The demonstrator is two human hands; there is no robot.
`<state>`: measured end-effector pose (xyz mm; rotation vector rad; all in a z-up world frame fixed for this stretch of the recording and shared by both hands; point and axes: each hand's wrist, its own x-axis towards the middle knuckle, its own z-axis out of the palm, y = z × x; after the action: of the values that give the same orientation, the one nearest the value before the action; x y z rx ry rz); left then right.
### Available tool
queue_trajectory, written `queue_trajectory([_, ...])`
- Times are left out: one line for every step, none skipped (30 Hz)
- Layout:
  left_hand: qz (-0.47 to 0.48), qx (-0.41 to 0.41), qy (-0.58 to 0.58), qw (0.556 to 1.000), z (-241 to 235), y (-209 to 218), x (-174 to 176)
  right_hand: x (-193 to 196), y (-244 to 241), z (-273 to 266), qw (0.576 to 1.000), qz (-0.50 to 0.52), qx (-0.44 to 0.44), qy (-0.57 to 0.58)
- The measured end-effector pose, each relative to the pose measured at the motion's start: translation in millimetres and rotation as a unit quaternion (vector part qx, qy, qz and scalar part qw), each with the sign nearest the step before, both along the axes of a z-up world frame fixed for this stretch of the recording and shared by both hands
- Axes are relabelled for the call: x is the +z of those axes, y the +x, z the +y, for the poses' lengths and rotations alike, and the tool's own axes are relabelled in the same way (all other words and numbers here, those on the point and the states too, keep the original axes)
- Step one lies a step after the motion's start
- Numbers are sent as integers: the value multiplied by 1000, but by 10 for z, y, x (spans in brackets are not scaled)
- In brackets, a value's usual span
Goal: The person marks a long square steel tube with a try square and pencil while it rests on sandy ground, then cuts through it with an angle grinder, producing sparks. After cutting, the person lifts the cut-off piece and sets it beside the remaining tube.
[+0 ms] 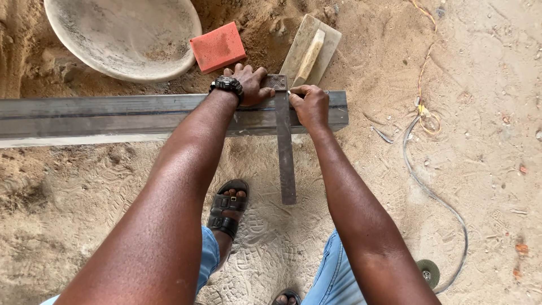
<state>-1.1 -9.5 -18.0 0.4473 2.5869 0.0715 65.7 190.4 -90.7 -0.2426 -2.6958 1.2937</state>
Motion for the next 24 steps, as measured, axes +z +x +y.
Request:
queue_trajectory([-1, 0, 0, 1000, -1, 3, -13, 7, 8, -13, 1000, -1, 0, 0])
queue_trajectory([1, 1, 0, 1000, 5, 1, -22, 20, 9, -19, 1000, 2, 1, 10])
queue_trajectory([2, 1, 0, 1000, 9, -1, -28, 34, 10, -26, 1000, 6, 2, 21])
queue_trajectory([3, 2, 1, 1000, 11, -10, -42, 33, 6, -37, 1000, 6, 3, 21])
queue_trajectory([1, 4, -2, 1000, 12, -18, -54, 33, 2, -50, 999, 19, 5, 32])
queue_trajectory([-1, 5, -4, 1000, 15, -30, -66, 33, -4, -61, 999, 31, 6, 44])
queue_trajectory([0, 6, -4, 1000, 20, -31, -50, 45, -7, -70, 998, 32, 7, 44])
queue_trajectory([-3, 5, -5, 1000, 23, -26, -37, 53, -1, -81, 998, 30, 4, 53])
queue_trajectory([-5, 5, -6, 1000, 27, -22, -27, 59, 4, -92, 998, 28, 1, 62])
queue_trajectory([-5, 5, -6, 1000, 28, -24, -15, 32, -6, -84, 998, 28, 1, 62])
queue_trajectory([-4, 4, -6, 1000, 28, -27, -5, 5, -16, -76, 997, 34, -1, 63])
queue_trajectory([-5, 4, -7, 1000, 27, -19, -2, -29, -15, -69, 997, 38, -3, 64])
queue_trajectory([-6, 4, -7, 1000, 25, -20, 13, -33, -21, -65, 997, 37, -3, 64])
queue_trajectory([-8, 3, -9, 1000, 30, -18, 25, -38, -21, -54, 997, 41, 5, 68])
queue_trajectory([-10, 3, -11, 1000, 35, -15, 39, -41, -22, -43, 996, 44, 13, 72])
queue_trajectory([-10, 3, -11, 1000, 43, -17, 56, -61, -32, -36, 996, 44, 13, 73])
queue_trajectory([-17, 3, -16, 1000, 51, -19, 76, -78, -43, -29, 994, 50, 25, 94])
queue_trajectory([-24, 4, -21, 999, 60, -21, 100, -90, -52, -22, 991, 57, 37, 115])
queue_trajectory([-24, 3, -21, 999, 53, -16, 116, -63, -3, -28, 991, 57, 36, 115])
queue_trajectory([-28, 2, -24, 999, 58, -12, 130, -33, 46, -19, 991, 22, 46, 121])
queue_trajectory([-32, 1, -27, 999, 64, -9, 144, -3, 94, -10, 990, -12, 56, 127])
queue_trajectory([-32, 0, -25, 999, 67, -14, 117, 40, 208, 9, 990, -12, 54, 129])
queue_trajectory([-31, -2, -24, 999, 71, -19, 91, 85, 321, 28, 980, -41, 81, 177])
queue_trajectory([-30, -4, -25, 999, 55, -36, 76, 129, 420, 22, 966, -69, 106, 223])
